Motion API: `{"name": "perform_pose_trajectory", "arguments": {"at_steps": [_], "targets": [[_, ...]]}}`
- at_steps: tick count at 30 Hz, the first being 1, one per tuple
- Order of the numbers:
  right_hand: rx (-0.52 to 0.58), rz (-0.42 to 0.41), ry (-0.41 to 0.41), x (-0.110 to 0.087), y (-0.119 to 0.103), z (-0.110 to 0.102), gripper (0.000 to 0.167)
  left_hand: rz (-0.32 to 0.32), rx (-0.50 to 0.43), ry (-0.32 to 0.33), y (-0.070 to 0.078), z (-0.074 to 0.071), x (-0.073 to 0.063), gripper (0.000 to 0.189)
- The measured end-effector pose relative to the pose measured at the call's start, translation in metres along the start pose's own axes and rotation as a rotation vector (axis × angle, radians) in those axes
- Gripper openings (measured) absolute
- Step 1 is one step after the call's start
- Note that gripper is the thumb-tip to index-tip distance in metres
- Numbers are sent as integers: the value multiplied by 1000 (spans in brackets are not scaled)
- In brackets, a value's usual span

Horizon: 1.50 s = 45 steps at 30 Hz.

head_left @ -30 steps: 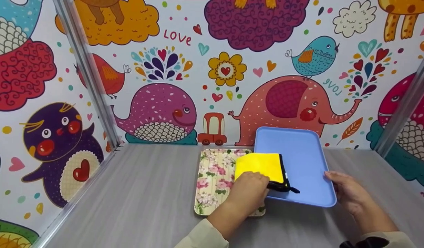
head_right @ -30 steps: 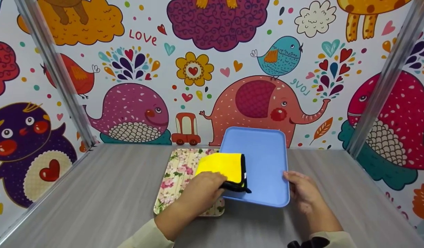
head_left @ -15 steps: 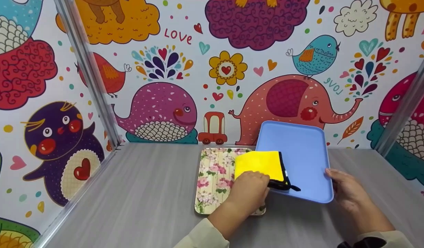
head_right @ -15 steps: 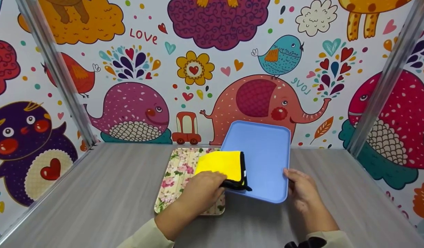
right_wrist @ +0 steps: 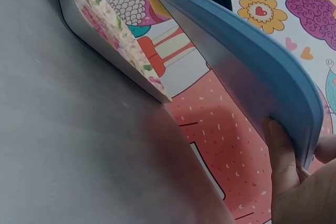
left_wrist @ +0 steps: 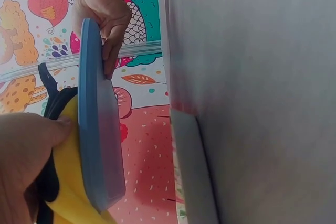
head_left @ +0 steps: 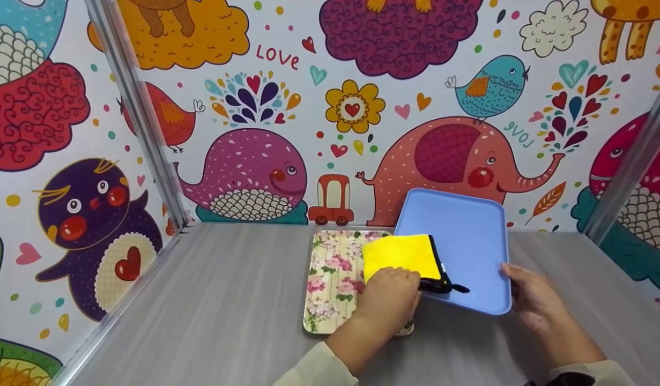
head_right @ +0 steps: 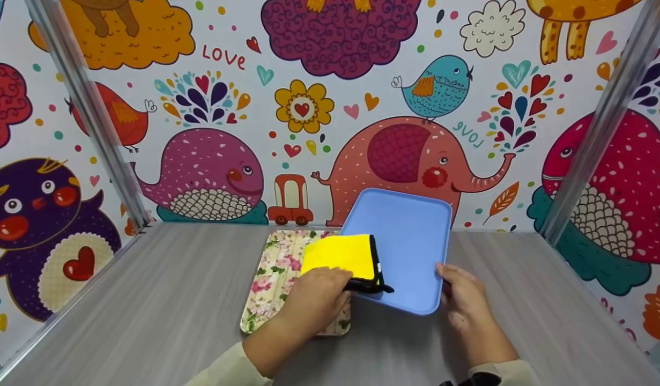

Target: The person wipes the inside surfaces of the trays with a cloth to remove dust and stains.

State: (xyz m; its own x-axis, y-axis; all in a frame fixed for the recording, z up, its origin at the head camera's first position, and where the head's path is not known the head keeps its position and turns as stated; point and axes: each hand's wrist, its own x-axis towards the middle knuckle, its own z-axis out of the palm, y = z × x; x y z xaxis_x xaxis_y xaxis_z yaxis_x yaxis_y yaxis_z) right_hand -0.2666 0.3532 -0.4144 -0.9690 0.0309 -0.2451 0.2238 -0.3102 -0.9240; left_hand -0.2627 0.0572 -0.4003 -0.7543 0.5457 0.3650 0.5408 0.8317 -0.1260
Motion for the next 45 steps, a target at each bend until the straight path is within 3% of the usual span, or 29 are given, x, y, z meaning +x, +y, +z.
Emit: {"name": "perform_pose_trajectory", "arguments": {"at_steps": [10, 18, 23, 34, 45], "targets": [[6, -14, 7, -2, 5, 10, 22, -17, -26, -21, 4, 2, -1, 35], [-16, -5, 48, -1, 9, 15, 23, 43, -29, 43, 14, 5, -1, 31], [-4, 6, 34, -1, 11, 18, 28, 97, -28, 70, 21, 3, -1, 29], [42, 26, 31, -2, 13, 22, 27, 176, 20, 202, 35, 5, -1, 20], [26, 32, 76, -4, 16, 24, 24, 207, 7, 220, 48, 4, 3, 19]]}}
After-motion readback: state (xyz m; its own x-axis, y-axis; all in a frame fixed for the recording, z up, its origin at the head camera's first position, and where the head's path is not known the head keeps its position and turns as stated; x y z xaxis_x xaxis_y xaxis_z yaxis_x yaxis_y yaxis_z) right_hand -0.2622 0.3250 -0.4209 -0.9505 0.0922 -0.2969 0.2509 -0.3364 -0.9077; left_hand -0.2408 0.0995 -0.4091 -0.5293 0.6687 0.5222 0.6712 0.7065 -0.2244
